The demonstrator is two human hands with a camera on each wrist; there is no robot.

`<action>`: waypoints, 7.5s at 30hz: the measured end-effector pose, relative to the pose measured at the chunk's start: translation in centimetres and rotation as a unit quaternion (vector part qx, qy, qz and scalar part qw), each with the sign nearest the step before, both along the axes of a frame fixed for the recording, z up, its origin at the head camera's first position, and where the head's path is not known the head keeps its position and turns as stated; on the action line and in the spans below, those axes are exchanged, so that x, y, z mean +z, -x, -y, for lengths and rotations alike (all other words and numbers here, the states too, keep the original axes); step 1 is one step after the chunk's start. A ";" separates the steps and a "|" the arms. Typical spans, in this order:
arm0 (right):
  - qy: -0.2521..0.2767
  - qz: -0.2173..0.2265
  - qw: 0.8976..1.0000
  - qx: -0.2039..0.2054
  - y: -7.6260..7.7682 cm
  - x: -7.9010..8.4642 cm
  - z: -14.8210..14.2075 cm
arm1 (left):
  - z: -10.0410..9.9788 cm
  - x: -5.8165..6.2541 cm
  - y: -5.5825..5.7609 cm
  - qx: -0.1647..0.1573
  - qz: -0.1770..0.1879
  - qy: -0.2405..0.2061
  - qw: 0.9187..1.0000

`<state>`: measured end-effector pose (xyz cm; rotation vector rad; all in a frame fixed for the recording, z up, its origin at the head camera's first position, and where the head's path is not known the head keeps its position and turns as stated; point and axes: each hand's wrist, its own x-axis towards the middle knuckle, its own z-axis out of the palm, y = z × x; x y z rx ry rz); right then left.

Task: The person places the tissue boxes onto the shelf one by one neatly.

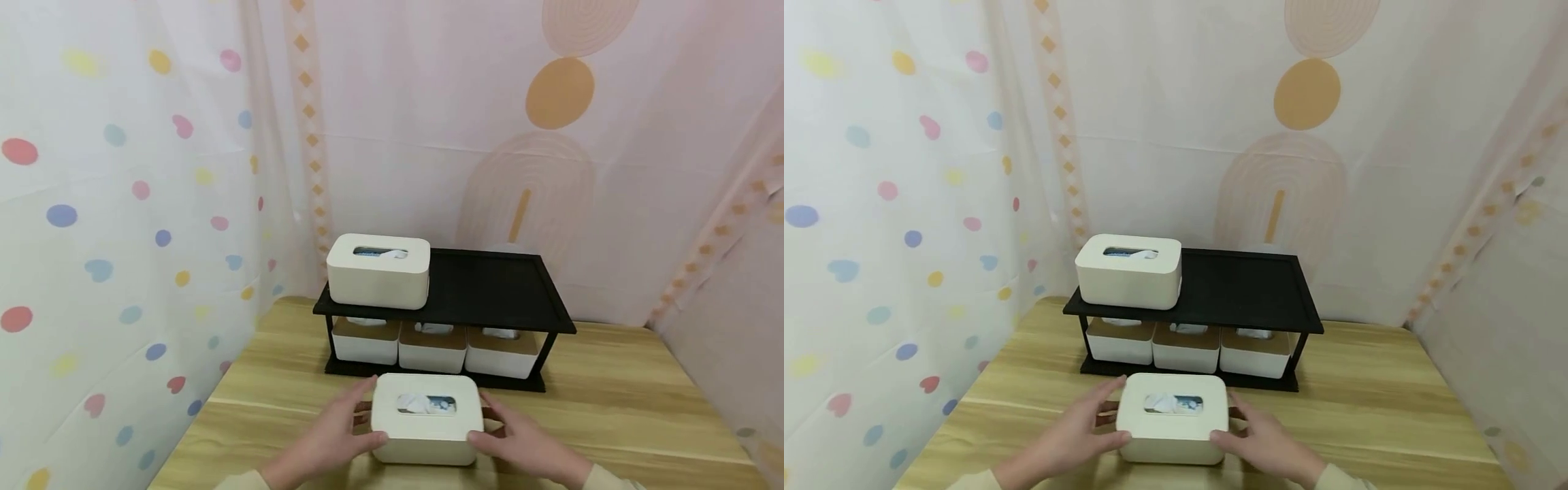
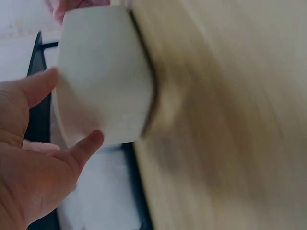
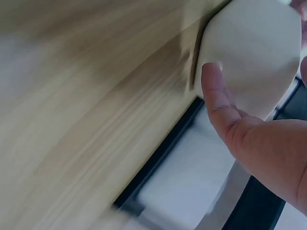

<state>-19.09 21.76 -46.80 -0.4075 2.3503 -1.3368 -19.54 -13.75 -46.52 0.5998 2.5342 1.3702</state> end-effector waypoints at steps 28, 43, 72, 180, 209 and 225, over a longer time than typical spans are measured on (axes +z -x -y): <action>0.154 0.115 0.981 -0.018 0.2 -2.5 -3.8 | -2.2 -2.8 0.6 0.041 0.224 -0.191 0.955; 0.168 0.131 0.977 -0.012 0.3 -2.7 -4.0 | -2.2 -3.0 1.1 0.044 0.246 -0.195 0.949; 0.187 0.128 0.967 -0.116 -1.3 -3.1 -1.7 | -5.5 -4.1 -1.5 0.156 0.159 -0.250 0.942; -0.188 -0.610 0.732 -0.238 1.4 10.8 -4.9 | -9.6 11.8 4.0 0.092 -0.418 0.243 0.870; -0.246 -0.540 0.773 -0.224 3.8 11.4 -4.1 | -10.0 12.4 6.4 0.106 -0.299 0.260 0.912; -0.266 -0.486 0.809 -0.199 3.7 11.5 -4.6 | -8.9 12.4 6.1 0.102 -0.315 0.259 0.908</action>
